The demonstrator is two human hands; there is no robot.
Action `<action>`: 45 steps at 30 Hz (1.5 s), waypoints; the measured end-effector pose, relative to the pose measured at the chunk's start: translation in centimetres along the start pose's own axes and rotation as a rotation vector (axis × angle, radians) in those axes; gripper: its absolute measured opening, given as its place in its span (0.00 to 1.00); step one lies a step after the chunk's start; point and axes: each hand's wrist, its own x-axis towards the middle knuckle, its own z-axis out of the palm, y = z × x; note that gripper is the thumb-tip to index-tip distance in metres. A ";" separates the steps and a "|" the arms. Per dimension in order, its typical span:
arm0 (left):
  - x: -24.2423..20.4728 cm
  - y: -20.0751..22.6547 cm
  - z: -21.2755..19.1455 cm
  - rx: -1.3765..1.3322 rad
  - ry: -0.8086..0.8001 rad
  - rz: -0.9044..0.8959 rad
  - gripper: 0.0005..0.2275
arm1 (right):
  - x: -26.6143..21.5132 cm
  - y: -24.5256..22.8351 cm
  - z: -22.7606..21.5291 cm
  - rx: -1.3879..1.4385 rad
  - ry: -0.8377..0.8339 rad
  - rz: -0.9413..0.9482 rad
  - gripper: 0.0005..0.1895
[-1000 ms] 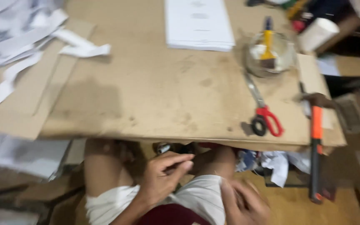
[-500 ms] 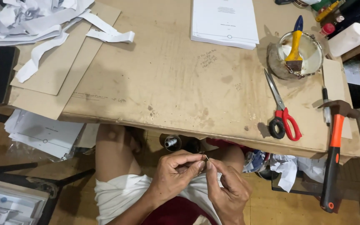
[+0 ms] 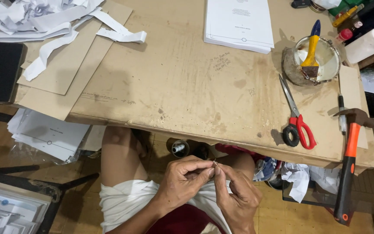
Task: The person sits cross-legged and sews a stack of papers together using a needle and thread. They pull the thread through the pages, tie a knot, and use scissors to cut the excess thread. The person then places the finished document on a nearby chair and picks up another stack to repeat the process.
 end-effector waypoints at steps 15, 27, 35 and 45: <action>0.2 -0.1 -0.3 0.008 -0.027 -0.006 0.08 | 0.0 0.0 0.2 0.020 0.005 0.023 0.04; 0.4 1.0 -0.2 0.102 0.009 0.164 0.07 | -0.7 0.6 0.2 -0.010 0.026 0.060 0.04; 0.2 1.1 -0.1 0.088 0.013 0.130 0.07 | -0.8 0.6 0.3 -0.002 0.030 0.061 0.05; 0.1 1.3 -0.1 0.058 -0.005 0.117 0.07 | -0.9 0.5 0.4 0.017 0.014 0.074 0.05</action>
